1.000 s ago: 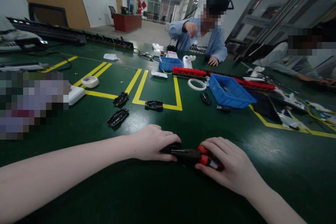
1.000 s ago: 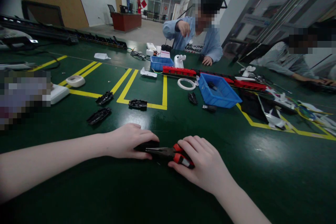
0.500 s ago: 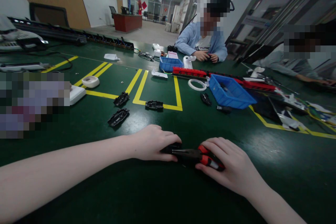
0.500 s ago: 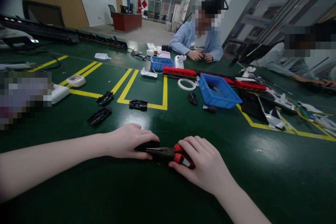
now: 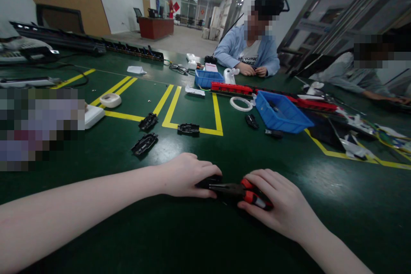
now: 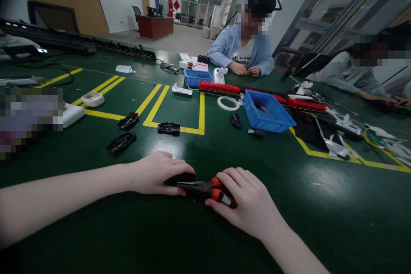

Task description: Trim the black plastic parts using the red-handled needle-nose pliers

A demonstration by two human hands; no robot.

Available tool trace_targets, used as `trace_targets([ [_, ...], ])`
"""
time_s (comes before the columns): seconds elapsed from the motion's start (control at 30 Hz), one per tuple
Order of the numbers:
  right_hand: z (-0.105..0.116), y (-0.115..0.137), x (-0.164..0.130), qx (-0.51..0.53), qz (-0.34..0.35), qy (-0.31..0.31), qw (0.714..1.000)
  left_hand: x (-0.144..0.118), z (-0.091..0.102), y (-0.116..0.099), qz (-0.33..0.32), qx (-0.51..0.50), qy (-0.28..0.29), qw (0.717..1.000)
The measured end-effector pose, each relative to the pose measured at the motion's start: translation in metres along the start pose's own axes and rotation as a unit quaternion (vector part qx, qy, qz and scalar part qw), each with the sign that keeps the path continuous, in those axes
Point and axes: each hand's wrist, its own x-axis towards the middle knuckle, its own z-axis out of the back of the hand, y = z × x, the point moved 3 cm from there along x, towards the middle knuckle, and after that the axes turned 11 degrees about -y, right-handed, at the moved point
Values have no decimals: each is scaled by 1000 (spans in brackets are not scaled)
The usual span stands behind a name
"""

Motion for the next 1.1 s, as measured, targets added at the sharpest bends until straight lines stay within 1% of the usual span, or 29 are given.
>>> trace_targets([
  [0.23,0,-1,0,2,-5,6,1000,2,2,-1,5,-2,11,1000],
  [0.5,0,0,1,9,-16,17,1000,1,2,-1,2,-5,9,1000],
  [0.73,2,-1,1,-8,-8,9,1000,2,3,-2,6,-5,12,1000],
  [1.1,1,0,1,9,-12,10,1000,1,2,-1,1,-8,9,1000],
])
